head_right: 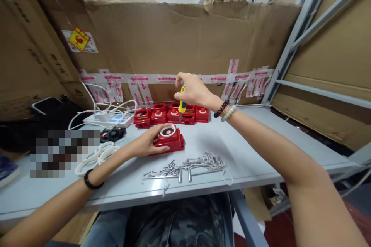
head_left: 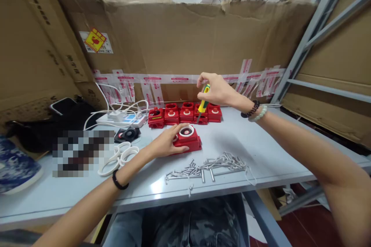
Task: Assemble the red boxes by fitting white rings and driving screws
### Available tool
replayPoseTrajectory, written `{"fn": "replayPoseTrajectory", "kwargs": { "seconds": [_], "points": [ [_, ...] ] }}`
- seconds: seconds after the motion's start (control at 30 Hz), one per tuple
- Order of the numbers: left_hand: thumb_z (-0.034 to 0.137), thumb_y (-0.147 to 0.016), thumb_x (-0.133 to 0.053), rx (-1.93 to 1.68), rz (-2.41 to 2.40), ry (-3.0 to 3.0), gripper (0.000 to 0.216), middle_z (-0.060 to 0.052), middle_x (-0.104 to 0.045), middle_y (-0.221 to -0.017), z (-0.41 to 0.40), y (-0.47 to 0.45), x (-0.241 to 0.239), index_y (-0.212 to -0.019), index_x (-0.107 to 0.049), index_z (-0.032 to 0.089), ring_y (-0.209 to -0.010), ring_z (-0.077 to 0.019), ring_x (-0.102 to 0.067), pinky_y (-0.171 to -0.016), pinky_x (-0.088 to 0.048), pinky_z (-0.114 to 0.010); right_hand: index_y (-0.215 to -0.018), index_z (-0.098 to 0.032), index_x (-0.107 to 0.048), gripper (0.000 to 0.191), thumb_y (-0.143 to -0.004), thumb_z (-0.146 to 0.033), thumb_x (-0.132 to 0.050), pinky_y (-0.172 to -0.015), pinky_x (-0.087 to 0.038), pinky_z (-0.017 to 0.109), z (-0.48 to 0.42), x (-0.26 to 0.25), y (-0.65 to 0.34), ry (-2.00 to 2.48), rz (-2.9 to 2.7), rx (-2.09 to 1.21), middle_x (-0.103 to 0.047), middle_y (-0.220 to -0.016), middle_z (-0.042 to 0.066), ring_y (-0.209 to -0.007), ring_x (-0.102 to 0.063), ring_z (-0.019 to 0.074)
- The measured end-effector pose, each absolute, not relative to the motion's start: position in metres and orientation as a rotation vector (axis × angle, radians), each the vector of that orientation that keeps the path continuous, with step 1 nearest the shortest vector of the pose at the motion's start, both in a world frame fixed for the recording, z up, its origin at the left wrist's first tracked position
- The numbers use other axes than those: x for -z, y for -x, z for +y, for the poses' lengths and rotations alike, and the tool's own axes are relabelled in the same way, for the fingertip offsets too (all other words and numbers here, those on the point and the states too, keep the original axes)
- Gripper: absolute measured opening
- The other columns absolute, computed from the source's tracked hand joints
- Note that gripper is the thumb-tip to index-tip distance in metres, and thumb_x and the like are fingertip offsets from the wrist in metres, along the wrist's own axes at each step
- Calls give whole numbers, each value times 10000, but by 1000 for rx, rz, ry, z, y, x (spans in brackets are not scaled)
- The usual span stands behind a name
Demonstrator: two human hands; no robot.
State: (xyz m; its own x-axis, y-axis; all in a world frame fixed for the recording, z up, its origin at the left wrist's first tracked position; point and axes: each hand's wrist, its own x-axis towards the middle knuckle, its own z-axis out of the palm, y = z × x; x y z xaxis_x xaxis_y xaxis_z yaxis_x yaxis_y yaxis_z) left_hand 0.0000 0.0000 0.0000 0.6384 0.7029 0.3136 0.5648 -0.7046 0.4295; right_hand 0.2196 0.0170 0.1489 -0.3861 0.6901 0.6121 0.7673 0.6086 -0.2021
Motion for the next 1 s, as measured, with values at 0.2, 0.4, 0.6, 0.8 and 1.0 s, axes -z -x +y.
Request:
{"fn": "replayPoseTrajectory", "kwargs": {
  "seconds": [0.2, 0.4, 0.6, 0.8, 1.0],
  "points": [
    [482, -770, -658, -660, 1055, -2564, 726, -130, -522, -1317, -1, -2, -2, -1377, -355, 223, -1138, -312, -548, -925, -458, -427, -793, -169, -711, 232, -752, -334, -553, -654, -408, 319, 32, -125, -221, 1565, -2312, 146, -685, -752, 86, -736, -608, 213],
    [463, -779, -657, -689, 1002, -2579, 713, -111, -509, -1345, 2, -1, 1, -1380, -337, 253, -1164, -298, -538, -944, -455, -419, -752, -145, -743, 205, -638, -300, -673, -537, -396, 245, 58, -95, -206, 1589, -2771, -340, -706, -720, 53, -626, -594, 151],
    [474, -772, -661, -680, 1011, -2583, 711, -108, -514, -1330, 3, -1, 2, -1373, -346, 266, -1154, -302, -542, -934, -455, -422, -852, -117, -749, 288, -637, -279, -648, -513, -376, 243, 56, -92, -196, 1550, -2862, -347, -706, -752, 69, -634, -577, 151],
    [472, -768, -659, -691, 1001, -2578, 708, -107, -525, -1324, 2, -1, 1, -1371, -352, 260, -1135, -298, -556, -936, -452, -424, -853, -126, -745, 285, -625, -270, -651, -510, -356, 232, 55, -94, -198, 1419, -2990, -318, -705, -765, 54, -620, -551, 132],
    [482, -758, -660, -690, 1014, -2567, 714, -109, -543, -1306, 1, -2, -1, -1370, -369, 258, -1132, -303, -558, -925, -457, -430, -897, -175, -745, 299, -650, -311, -645, -541, -330, 247, 54, -92, -200, 1343, -3018, -138, -717, -809, 61, -708, -596, 172]
  ]
}}
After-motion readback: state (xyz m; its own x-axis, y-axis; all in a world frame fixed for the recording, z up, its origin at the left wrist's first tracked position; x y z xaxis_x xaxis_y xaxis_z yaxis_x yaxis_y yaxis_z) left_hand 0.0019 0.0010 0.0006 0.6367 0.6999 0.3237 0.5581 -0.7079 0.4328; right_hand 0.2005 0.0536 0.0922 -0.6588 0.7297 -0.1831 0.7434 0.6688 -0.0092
